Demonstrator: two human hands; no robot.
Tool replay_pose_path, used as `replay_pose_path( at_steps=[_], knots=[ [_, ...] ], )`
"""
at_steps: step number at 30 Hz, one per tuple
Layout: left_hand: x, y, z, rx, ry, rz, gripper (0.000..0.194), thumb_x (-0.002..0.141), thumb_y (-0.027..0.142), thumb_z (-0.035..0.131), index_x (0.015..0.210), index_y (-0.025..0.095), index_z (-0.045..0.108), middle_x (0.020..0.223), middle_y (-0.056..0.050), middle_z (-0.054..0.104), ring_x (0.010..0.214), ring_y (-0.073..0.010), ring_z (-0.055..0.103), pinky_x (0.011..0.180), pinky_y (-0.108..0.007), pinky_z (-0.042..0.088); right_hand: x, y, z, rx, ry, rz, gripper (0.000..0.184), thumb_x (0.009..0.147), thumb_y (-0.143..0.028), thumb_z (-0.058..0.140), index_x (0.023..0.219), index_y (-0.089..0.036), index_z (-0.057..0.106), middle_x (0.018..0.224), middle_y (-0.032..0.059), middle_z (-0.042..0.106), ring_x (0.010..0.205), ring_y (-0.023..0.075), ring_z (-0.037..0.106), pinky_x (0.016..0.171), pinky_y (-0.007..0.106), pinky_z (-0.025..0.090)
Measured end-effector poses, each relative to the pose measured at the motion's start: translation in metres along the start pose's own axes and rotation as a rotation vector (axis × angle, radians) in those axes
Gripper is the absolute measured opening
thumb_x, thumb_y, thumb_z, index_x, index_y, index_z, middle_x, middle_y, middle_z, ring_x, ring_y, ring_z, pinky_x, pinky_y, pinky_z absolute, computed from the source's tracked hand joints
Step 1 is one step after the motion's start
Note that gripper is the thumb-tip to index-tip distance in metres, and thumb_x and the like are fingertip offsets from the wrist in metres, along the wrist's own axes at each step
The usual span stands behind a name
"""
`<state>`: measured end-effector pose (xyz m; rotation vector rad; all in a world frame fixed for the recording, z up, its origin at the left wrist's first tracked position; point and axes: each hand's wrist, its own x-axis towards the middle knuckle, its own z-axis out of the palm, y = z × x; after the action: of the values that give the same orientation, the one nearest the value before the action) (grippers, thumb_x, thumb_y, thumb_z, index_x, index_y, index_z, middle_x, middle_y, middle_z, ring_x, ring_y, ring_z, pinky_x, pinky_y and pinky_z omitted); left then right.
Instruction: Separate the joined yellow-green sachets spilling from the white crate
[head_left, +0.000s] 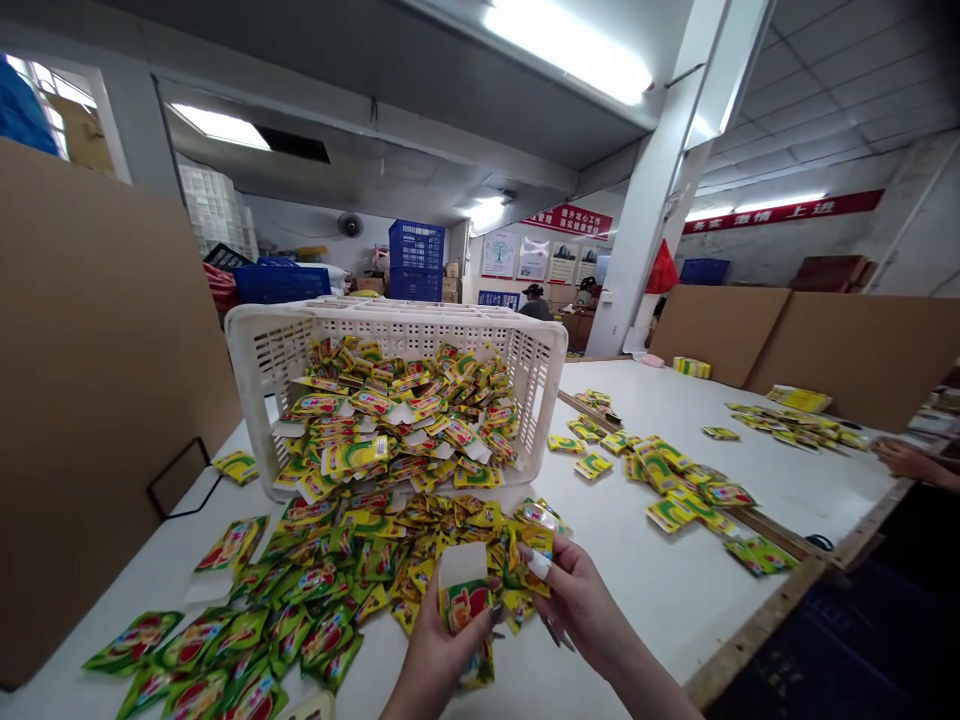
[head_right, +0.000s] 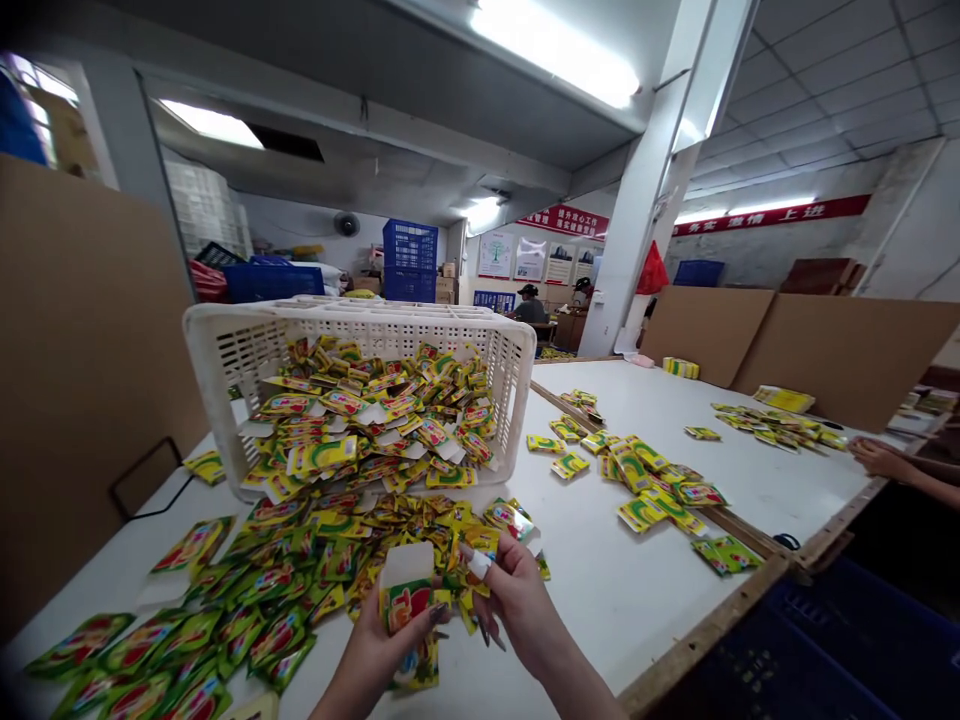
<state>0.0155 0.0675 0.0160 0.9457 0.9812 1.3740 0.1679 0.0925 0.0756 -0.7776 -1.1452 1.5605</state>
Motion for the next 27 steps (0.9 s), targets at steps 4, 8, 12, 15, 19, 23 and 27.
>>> replay_pose_path(
  at_steps=[4, 8, 12, 15, 19, 23, 27],
  knots=[
    [-0.005, -0.006, 0.000, -0.159, -0.233, -0.112, 0.049, 0.054, 0.035, 0.076, 0.095, 0.015, 0.057, 0.089, -0.012, 0.068, 0.083, -0.0260, 0.063, 0.081, -0.037, 0.046, 0.001, -0.010, 0.007, 0.001, 0.013, -0.066, 0.028, 0.071, -0.036, 0.067, 0.089, -0.019, 0.055, 0.067, -0.0041, 0.059, 0.027, -0.0007, 0.036, 0.026, 0.014, 0.026],
    [-0.013, 0.007, 0.002, -0.213, -0.474, -0.284, 0.037, 0.051, 0.019, 0.069, 0.085, 0.010, 0.060, 0.070, -0.010, 0.068, 0.069, -0.0223, 0.062, 0.069, -0.034, 0.046, 0.001, -0.012, 0.016, -0.133, -0.074, -0.031, 0.026, 0.072, -0.038, 0.065, 0.084, -0.018, 0.053, 0.055, -0.0073, 0.052, 0.024, 0.0019, 0.033, 0.024, 0.016, 0.024],
    [-0.019, 0.015, 0.008, -0.090, -0.398, -0.233, 0.020, 0.058, 0.022, 0.065, 0.072, 0.011, 0.057, 0.059, -0.004, 0.061, 0.053, -0.0153, 0.056, 0.055, -0.026, 0.043, -0.002, -0.012, 0.017, -0.533, -0.191, -0.179, 0.011, 0.074, -0.025, 0.062, 0.081, -0.018, 0.059, 0.072, -0.0014, 0.053, 0.050, 0.0081, 0.051, 0.040, 0.019, 0.040],
    [-0.017, 0.005, 0.010, 0.013, -0.327, -0.169, 0.020, 0.061, 0.027, 0.066, 0.065, 0.014, 0.050, 0.049, 0.002, 0.051, 0.046, -0.0108, 0.047, 0.050, -0.024, 0.039, -0.006, -0.019, 0.012, -0.917, -0.296, -0.325, 0.024, 0.071, -0.005, 0.055, 0.086, -0.021, 0.063, 0.089, 0.0017, 0.052, 0.085, 0.0148, 0.052, 0.074, 0.027, 0.045],
    [-0.013, -0.008, 0.009, 0.226, -0.307, -0.044, 0.016, 0.062, 0.020, 0.062, 0.073, 0.015, 0.052, 0.059, 0.003, 0.050, 0.055, -0.0106, 0.044, 0.053, -0.022, 0.038, -0.012, -0.033, 0.013, -1.266, -0.511, -0.238, 0.038, 0.066, 0.002, 0.047, 0.089, -0.022, 0.063, 0.090, 0.0025, 0.050, 0.083, 0.0148, 0.051, 0.074, 0.027, 0.042],
    [-0.012, -0.002, 0.007, 0.232, -0.311, -0.032, 0.021, 0.060, 0.015, 0.061, 0.079, 0.015, 0.052, 0.066, 0.003, 0.050, 0.061, -0.0104, 0.043, 0.057, -0.022, 0.038, -0.014, -0.040, 0.015, -1.279, -0.570, -0.190, 0.044, 0.063, 0.004, 0.045, 0.098, -0.021, 0.057, 0.091, 0.0024, 0.053, 0.078, 0.0136, 0.052, 0.073, 0.025, 0.042],
    [-0.013, 0.005, 0.007, 0.233, -0.370, -0.150, 0.019, 0.059, 0.020, 0.061, 0.061, 0.017, 0.042, 0.053, 0.005, 0.041, 0.050, -0.0083, 0.039, 0.050, -0.022, 0.036, -0.017, -0.032, 0.005, -1.202, -0.490, -0.337, 0.032, 0.070, 0.002, 0.043, 0.091, -0.018, 0.058, 0.089, 0.0041, 0.055, 0.076, 0.0134, 0.053, 0.069, 0.024, 0.042]
  ],
)
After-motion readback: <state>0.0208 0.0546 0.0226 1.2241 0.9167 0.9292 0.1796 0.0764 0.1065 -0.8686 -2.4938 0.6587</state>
